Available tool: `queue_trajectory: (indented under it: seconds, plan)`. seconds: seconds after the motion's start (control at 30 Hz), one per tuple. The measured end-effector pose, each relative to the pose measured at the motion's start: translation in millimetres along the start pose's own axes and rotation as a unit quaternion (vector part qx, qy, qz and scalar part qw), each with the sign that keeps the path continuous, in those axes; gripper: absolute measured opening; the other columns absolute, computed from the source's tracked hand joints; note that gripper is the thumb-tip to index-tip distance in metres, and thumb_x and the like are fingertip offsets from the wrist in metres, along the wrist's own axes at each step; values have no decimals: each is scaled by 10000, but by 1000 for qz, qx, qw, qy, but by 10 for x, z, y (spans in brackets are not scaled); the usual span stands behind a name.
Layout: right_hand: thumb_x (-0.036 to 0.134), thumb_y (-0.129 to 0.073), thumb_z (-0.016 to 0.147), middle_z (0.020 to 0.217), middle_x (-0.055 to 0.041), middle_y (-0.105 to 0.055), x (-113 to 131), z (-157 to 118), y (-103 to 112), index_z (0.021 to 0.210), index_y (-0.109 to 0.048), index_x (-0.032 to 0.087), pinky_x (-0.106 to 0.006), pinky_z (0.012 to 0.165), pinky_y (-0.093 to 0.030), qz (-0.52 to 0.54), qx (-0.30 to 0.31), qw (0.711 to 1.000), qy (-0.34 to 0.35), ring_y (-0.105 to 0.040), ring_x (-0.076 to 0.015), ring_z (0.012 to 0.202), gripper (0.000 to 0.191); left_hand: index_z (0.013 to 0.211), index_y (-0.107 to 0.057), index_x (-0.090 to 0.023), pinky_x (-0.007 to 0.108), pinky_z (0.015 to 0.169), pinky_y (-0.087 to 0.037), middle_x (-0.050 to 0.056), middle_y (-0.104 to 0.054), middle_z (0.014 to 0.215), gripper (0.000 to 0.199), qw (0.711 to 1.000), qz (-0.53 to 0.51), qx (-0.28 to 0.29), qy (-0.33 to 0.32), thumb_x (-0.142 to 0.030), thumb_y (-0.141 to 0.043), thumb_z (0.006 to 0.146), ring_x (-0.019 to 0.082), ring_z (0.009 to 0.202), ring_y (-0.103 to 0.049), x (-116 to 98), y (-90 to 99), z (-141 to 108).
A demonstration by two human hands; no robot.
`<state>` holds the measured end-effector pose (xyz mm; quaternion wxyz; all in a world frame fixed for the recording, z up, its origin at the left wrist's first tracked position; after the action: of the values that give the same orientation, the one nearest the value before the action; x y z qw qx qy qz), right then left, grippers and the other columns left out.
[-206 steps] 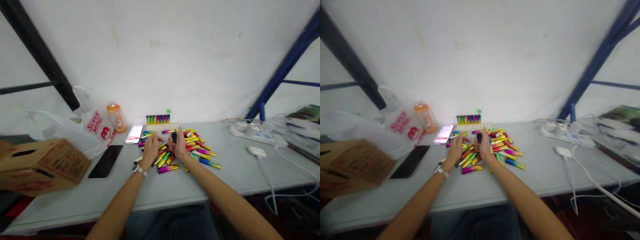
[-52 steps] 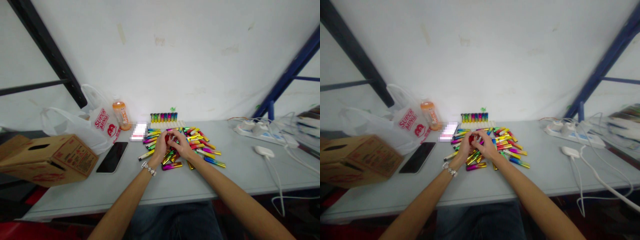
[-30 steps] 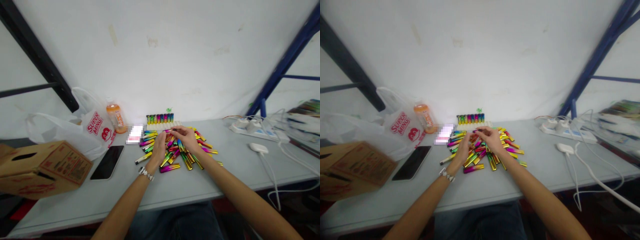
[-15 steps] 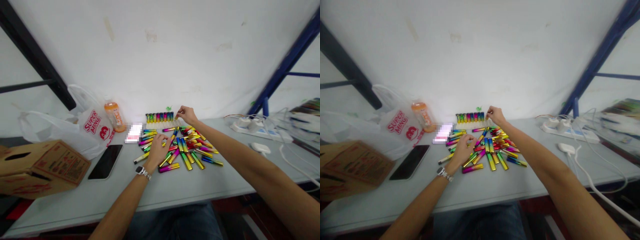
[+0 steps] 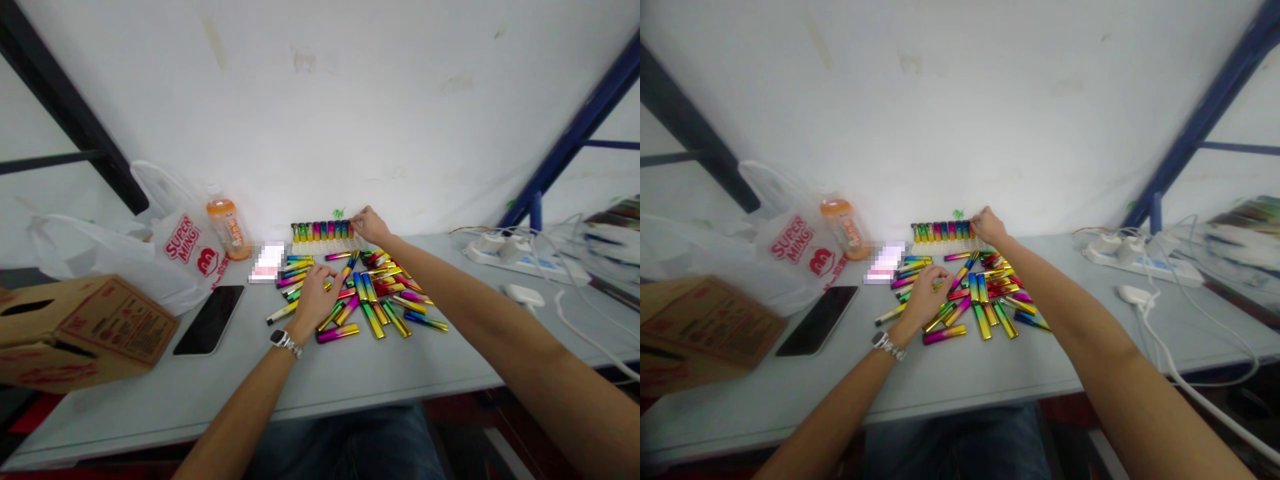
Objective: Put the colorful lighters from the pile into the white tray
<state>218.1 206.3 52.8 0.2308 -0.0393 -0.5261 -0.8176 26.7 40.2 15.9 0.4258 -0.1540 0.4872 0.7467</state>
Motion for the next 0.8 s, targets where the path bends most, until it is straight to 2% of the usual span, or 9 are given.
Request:
queue_trajectory:
  seconds: [0.07,0.13,0.23,0.3,0.33,0.4,0.53,0.63,0.8]
  plan:
    - [348,-467,954,1178,-134,-545,44,-104,11,1249,-677,217,-337,883,-474,-48,24,999,1,-622,-233,985,385,814,-625,-195,370,903,-440,60,-622,921,191,1000,0,-2,-2,-326,-536,921,218,956,-578,10,1,2]
    - [338,-419,973,1183,-138,-526,90,-224,-3,1417,-530,261,-355,881,-475,-95,64,993,10,-615,-250,1002,464,817,-622,-195,367,906,-440,55,-621,914,185,1000,1,-1,-6,-315,-528,922,215,953,-577,9,4,4]
    - [281,-397,971,1202,-173,-519,141,-408,-34,1567,-241,240,-379,885,-465,-160,112,980,26,-587,-282,1052,617,807,-618,-193,372,913,-439,53,-619,902,188,1000,3,0,-7,-301,-516,921,216,950,-575,-3,14,7]
    - [234,-390,962,1214,-187,-519,186,-515,-45,1583,-168,221,-387,897,-452,-180,137,973,49,-575,-287,1066,660,802,-617,-191,377,913,-439,55,-617,900,188,1000,3,-2,-6,-290,-510,920,217,948,-573,-9,21,10]
    - [207,-392,952,1213,-186,-522,220,-561,-41,1578,-193,219,-387,905,-444,-181,148,970,69,-576,-282,1062,657,799,-617,-191,378,910,-439,55,-616,898,188,1000,4,-3,-6,-286,-508,919,217,946,-572,-9,22,13]
    - [164,-421,921,1208,-174,-530,311,-634,-7,1530,-346,230,-386,922,-431,-173,167,963,121,-581,-271,1056,617,788,-614,-192,378,904,-439,56,-614,893,191,1000,5,-3,-6,-282,-507,917,217,939,-569,-3,19,18]
    - [163,-545,836,1194,-150,-555,513,-707,91,1277,-656,228,-394,937,-425,-163,216,940,210,-570,-284,1097,459,797,-611,-193,374,888,-440,52,-611,886,185,1000,9,0,-5,-301,-517,915,213,909,-563,8,9,17]
    - [185,-631,775,1155,-151,-593,634,-714,92,1157,-727,208,-390,923,-434,-172,246,923,242,-573,-299,1098,395,802,-608,-193,373,875,-444,49,-603,877,188,1000,10,-3,-7,-310,-516,917,210,887,-557,2,23,11]
    - [177,-658,751,1054,-151,-635,714,-689,-18,1092,-738,160,-355,876,-443,-174,253,913,269,-610,-281,988,351,776,-593,-194,374,856,-449,49,-590,863,191,1000,12,-7,3,-308,-523,912,207,857,-546,19,56,20]
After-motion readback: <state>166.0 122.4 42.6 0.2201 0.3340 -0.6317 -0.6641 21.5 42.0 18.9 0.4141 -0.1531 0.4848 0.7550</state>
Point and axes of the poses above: each hand's wrist, its own z-axis towards the middle knuckle, its own y-axis out of the back of the hand, x = y × z, the point moved 5 cm from there along z, towards the middle knuckle
